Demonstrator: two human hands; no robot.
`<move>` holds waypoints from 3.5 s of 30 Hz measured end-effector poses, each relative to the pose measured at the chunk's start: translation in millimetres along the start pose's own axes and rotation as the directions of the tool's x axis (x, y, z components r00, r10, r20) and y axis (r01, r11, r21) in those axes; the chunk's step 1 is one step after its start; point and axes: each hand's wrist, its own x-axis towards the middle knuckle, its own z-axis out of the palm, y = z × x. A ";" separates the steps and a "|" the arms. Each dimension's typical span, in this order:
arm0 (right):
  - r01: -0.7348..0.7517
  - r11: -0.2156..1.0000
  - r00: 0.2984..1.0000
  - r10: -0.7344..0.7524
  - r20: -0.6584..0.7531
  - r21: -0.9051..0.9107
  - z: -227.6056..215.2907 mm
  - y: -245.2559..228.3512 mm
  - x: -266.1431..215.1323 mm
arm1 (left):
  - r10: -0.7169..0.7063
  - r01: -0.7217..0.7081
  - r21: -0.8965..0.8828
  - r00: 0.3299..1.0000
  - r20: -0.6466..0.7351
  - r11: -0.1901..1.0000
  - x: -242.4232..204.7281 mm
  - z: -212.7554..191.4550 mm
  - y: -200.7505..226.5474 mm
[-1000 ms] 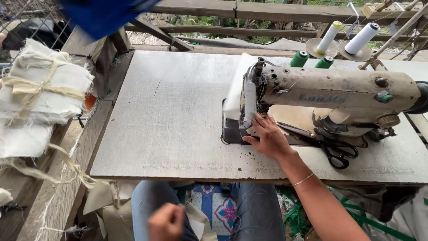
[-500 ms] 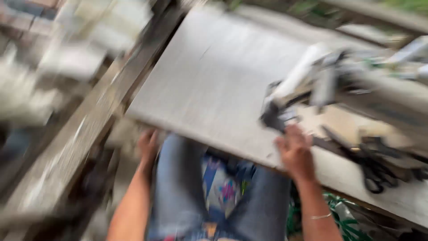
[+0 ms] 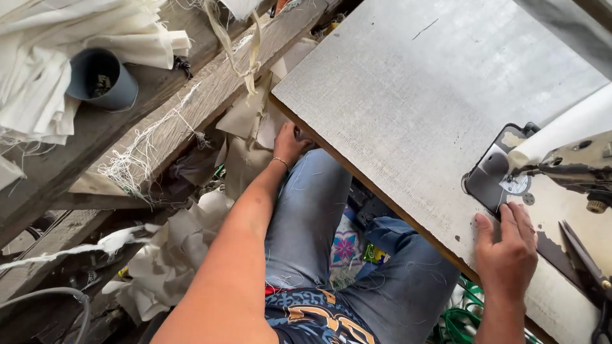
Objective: Folding and aligning white fabric strips on a sewing table in preparation for sewing.
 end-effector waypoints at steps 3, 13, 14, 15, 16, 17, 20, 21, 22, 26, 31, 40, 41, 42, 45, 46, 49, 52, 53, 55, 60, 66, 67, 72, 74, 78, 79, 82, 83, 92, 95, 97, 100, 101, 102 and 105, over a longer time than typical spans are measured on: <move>0.028 1.000 1.000 -0.028 -0.013 -0.009 1.6 3.2 0.6 | 0.105 -0.118 -0.111 0.988 -0.113 0.987 14.9 11.3 -17.2; 0.030 1.000 0.999 -0.030 -0.015 -0.009 2.7 7.5 -2.7 | -0.089 0.079 -0.292 0.996 -0.020 0.953 30.7 -16.1 -65.6; 0.035 0.999 0.999 -0.036 -0.025 -0.023 5.3 9.5 -3.1 | -0.123 0.097 -0.278 0.989 -0.078 0.956 31.5 -27.2 -57.8; 0.040 0.999 0.999 -0.041 -0.035 -0.038 6.9 11.5 -3.1 | -0.156 0.116 -0.265 0.978 -0.136 0.957 31.8 -38.7 -49.1; 0.042 0.999 0.998 -0.043 -0.055 -0.024 8.6 13.6 -4.1 | -0.141 0.098 -0.259 0.978 -0.155 0.961 27.4 -52.8 -32.6; 0.027 0.999 0.999 -0.028 -0.035 -0.036 10.0 15.6 -5.0 | -0.182 0.136 -0.277 0.972 -0.148 0.951 22.2 -66.6 -15.9; -0.001 0.999 1.000 0.001 -0.004 -0.052 10.4 17.0 -3.4 | -0.098 0.079 -0.127 0.984 -0.150 0.989 -3.0 -104.3 25.6; -0.021 0.997 0.999 0.023 0.027 -0.072 10.2 16.6 -2.8 | 0.008 -0.003 0.041 0.993 -0.118 0.999 -14.2 -115.4 36.7; -0.012 0.998 1.000 0.012 0.015 -0.054 13.3 20.0 -4.6 | 0.013 -0.006 0.049 0.990 -0.140 0.999 -29.3 -129.4 49.8; 0.127 0.952 0.960 -0.189 -0.207 -0.278 9.0 3.9 -10.1 | 0.371 -0.326 0.455 0.929 -0.009 0.828 -94.4 -172.6 93.9; 0.475 0.795 0.871 -0.365 -0.330 0.376 -11.2 -142.6 2.6 | 0.505 -0.688 0.428 0.723 0.472 0.586 -203.2 -250.4 227.7; -0.121 0.400 0.941 -0.246 0.234 0.909 57.6 -177.8 -51.8 | 0.888 -0.865 -0.395 0.116 0.445 0.311 -265.6 -337.3 336.8; -0.230 0.417 0.903 -0.247 0.353 0.880 59.1 -172.8 -44.4 | 0.895 -0.856 -0.395 0.157 0.418 0.334 -261.5 -345.3 335.1; -0.340 0.436 0.853 -0.231 0.468 0.834 58.7 -165.9 -39.8 | 0.900 -0.843 -0.406 0.188 0.393 0.353 -256.3 -351.5 334.3; -0.631 0.462 0.629 -0.167 0.759 0.624 54.3 -146.9 -17.0 | 0.874 -0.813 -0.384 0.285 0.393 0.438 -228.7 -366.7 333.2; -0.633 0.453 0.640 -0.152 0.753 0.628 53.4 -143.3 -4.4 | 0.877 -0.816 -0.392 0.265 0.400 0.425 -210.3 -367.0 330.6; -0.839 0.401 0.363 -0.090 0.928 0.367 42.0 -126.0 41.9 | 0.799 -0.779 -0.278 0.426 0.425 0.563 -147.6 -362.4 326.9; -0.541 0.751 0.647 0.086 0.757 0.377 30.3 -90.1 107.6 | 0.702 -0.644 -0.331 0.481 0.525 0.689 -78.1 -340.2 324.6; -0.564 0.704 0.642 0.045 0.765 0.432 38.5 -73.9 133.7 | 0.589 -0.569 -0.242 0.568 0.575 0.786 -55.7 -328.7 326.0; -0.594 0.637 0.649 0.018 0.761 0.491 47.0 -59.4 190.5 | 0.468 -0.500 -0.141 0.624 0.626 0.855 4.0 -296.6 325.1; -0.068 0.960 0.708 0.238 0.665 -0.272 29.1 -68.6 300.8 | 0.305 -0.555 0.515 0.815 0.492 0.653 97.1 -203.7 345.4; -0.155 0.786 0.987 0.143 -0.067 -0.599 103.0 18.5 384.5 | 0.430 -0.450 0.381 0.891 0.142 0.808 141.1 -152.3 403.3; -0.162 0.784 0.986 0.148 -0.072 -0.599 84.7 6.9 369.7 | 0.437 -0.457 0.380 0.888 0.144 0.804 140.0 -151.2 405.8; 0.442 0.893 0.641 -0.253 -0.725 0.079 2.8 -62.1 258.8 | 0.821 -0.912 -0.067 0.395 -0.413 0.405 62.5 -173.4 364.4; 0.471 0.881 0.687 -0.338 -0.643 0.040 0.8 -64.4 195.1 | 0.873 -0.918 -0.096 0.396 -0.285 0.385 13.2 -194.9 321.4; 0.625 0.772 0.761 -0.568 -0.313 0.119 21.9 -49.2 91.2 | 0.823 -0.859 0.139 0.511 0.246 0.492 -37.2 -209.2 221.9; 0.626 0.770 0.761 -0.570 -0.310 0.120 33.1 -38.4 74.1 | 0.822 -0.857 0.139 0.515 0.245 0.496 -44.5 -206.8 212.3; 0.554 0.824 0.830 -0.557 -0.005 0.119 60.1 -14.8 32.7 | 0.749 -0.826 0.300 0.560 0.353 0.477 -65.2 -208.7 201.8; 0.497 0.865 0.862 -0.502 0.073 0.077 62.4 -9.0 27.9 | 0.732 -0.822 0.323 0.566 0.380 0.468 -70.7 -211.3 211.2; 0.068 0.913 0.965 -0.163 0.207 0.402 12.3 -54.1 40.5 | 0.891 -0.917 0.176 0.392 0.230 0.358 -130.9 -117.4 267.6; -0.147 0.916 0.953 0.030 0.302 0.374 0.4 -58.7 41.3 | 0.939 -0.966 0.112 0.254 0.233 0.234 -167.1 -72.8 279.3; -0.220 0.912 0.935 0.097 0.340 0.346 -0.7 -50.8 36.3 | 0.942 -0.971 0.119 0.229 0.244 0.205 -172.7 -51.1 281.5; -0.163 0.940 0.956 0.075 0.285 0.300 3.9 -34.7 27.8 | 0.920 -0.972 0.106 0.233 0.316 0.210 -164.1 -28.9 280.4; -0.101 0.976 0.961 0.046 0.271 0.191 4.9 -31.3 26.5 | 0.912 -0.973 0.086 0.232 0.340 0.215 -161.9 -23.7 280.4; -0.042 0.996 0.964 0.020 0.264 0.079 6.3 -28.6 22.6 | 0.902 -0.973 0.063 0.227 0.368 0.220 -161.0 -18.5 279.2; 0.104 0.990 0.988 -0.114 0.100 0.100 18.4 -12.9 7.4 | 0.902 -0.980 0.068 0.197 0.384 0.185 -157.6 -13.1 277.7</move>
